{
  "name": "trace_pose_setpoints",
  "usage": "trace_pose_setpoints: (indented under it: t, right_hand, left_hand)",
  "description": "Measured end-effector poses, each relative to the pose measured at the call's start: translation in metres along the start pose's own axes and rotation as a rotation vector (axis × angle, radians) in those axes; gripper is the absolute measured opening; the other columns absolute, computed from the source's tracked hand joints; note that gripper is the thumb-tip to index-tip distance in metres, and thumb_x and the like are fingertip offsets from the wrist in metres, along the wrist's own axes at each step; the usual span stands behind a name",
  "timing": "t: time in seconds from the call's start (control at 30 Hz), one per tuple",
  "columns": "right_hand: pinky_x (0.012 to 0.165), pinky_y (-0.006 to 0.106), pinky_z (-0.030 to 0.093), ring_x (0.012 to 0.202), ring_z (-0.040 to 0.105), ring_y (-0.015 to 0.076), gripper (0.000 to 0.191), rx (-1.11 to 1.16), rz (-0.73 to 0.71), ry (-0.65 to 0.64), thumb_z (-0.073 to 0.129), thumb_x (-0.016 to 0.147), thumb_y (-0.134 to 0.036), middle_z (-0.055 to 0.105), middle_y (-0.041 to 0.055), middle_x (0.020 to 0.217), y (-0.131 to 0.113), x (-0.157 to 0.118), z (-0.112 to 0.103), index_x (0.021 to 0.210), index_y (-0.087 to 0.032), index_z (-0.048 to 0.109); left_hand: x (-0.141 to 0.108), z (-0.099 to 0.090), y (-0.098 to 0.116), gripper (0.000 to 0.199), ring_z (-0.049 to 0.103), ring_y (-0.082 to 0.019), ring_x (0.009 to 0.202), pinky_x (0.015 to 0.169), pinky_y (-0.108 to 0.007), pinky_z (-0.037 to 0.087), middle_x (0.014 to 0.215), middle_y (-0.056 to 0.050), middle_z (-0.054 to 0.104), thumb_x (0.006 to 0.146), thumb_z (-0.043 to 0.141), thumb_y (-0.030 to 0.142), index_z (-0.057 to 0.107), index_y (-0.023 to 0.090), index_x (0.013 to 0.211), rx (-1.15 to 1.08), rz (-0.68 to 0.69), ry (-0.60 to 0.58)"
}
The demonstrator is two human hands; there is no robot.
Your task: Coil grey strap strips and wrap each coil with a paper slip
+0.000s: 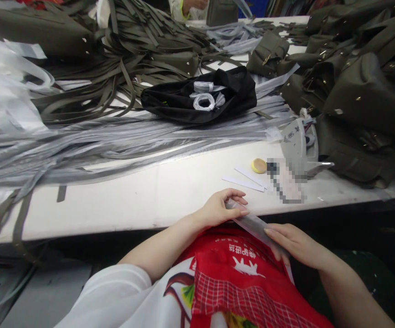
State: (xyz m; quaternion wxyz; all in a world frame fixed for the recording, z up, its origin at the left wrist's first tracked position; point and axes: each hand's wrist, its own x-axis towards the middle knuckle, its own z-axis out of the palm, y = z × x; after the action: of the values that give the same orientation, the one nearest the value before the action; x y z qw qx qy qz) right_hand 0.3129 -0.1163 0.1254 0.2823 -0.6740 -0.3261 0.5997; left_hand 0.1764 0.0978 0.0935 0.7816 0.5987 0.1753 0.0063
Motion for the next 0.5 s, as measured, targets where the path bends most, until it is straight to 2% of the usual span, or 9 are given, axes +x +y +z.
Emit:
trace_pose_setpoints:
  t: [0.13, 0.27, 0.33, 0.4, 0.5]
  right_hand:
    - [0.047, 0.022, 0.041, 0.042, 0.056, 0.0109, 0.053, -0.002, -0.014, -0.006, 0.034, 0.095, -0.062, 0.067, 0.0, 0.059, 0.0, 0.005, 0.005, 0.076, -0.018, 0.057]
    - [0.048, 0.022, 0.042, 0.041, 0.054, 0.0106, 0.053, -0.072, -0.031, -0.001, 0.033, 0.095, -0.062, 0.064, -0.0013, 0.058, -0.002, 0.006, 0.001, 0.075, -0.019, 0.056]
    - [0.049, 0.023, 0.042, 0.041, 0.052, 0.0105, 0.051, -0.144, -0.043, -0.001, 0.033, 0.096, -0.061, 0.063, -0.0019, 0.057, -0.004, 0.006, -0.003, 0.073, -0.02, 0.055]
    - [0.048, 0.022, 0.04, 0.041, 0.05, 0.01, 0.05, -0.222, -0.052, -0.014, 0.035, 0.096, -0.058, 0.06, -0.0028, 0.055, -0.007, 0.005, -0.006, 0.072, -0.02, 0.055]
    - [0.045, 0.02, 0.037, 0.041, 0.046, 0.0086, 0.048, -0.288, -0.071, -0.025, 0.037, 0.097, -0.056, 0.056, -0.0038, 0.054, -0.014, 0.004, -0.008, 0.073, -0.019, 0.057]
  left_hand:
    - [-0.004, -0.001, -0.009, 0.054, 0.064, -0.017, 0.088, 0.082, -0.029, 0.05, 0.109, -0.011, 0.069, 0.076, 0.073, 0.034, 0.056, 0.014, 0.123, 0.14, 0.05, -0.038]
    - [-0.007, -0.012, 0.002, 0.039, 0.064, -0.017, 0.085, 0.081, -0.028, 0.049, 0.103, -0.009, 0.071, 0.085, 0.061, 0.035, 0.062, 0.013, 0.118, 0.315, 0.065, -0.094]
    - [-0.006, -0.019, 0.013, 0.032, 0.063, -0.018, 0.083, 0.078, -0.026, 0.049, 0.095, -0.007, 0.072, 0.088, 0.056, 0.037, 0.069, 0.014, 0.106, 0.43, 0.022, -0.177]
    - [-0.003, -0.024, 0.024, 0.034, 0.062, -0.017, 0.079, 0.074, -0.025, 0.048, 0.088, -0.004, 0.072, 0.091, 0.05, 0.039, 0.072, 0.015, 0.098, 0.501, -0.031, -0.293]
    - [0.005, -0.022, 0.036, 0.037, 0.059, -0.015, 0.072, 0.068, -0.023, 0.047, 0.08, -0.003, 0.07, 0.092, 0.048, 0.041, 0.074, 0.014, 0.092, 0.576, -0.065, -0.473]
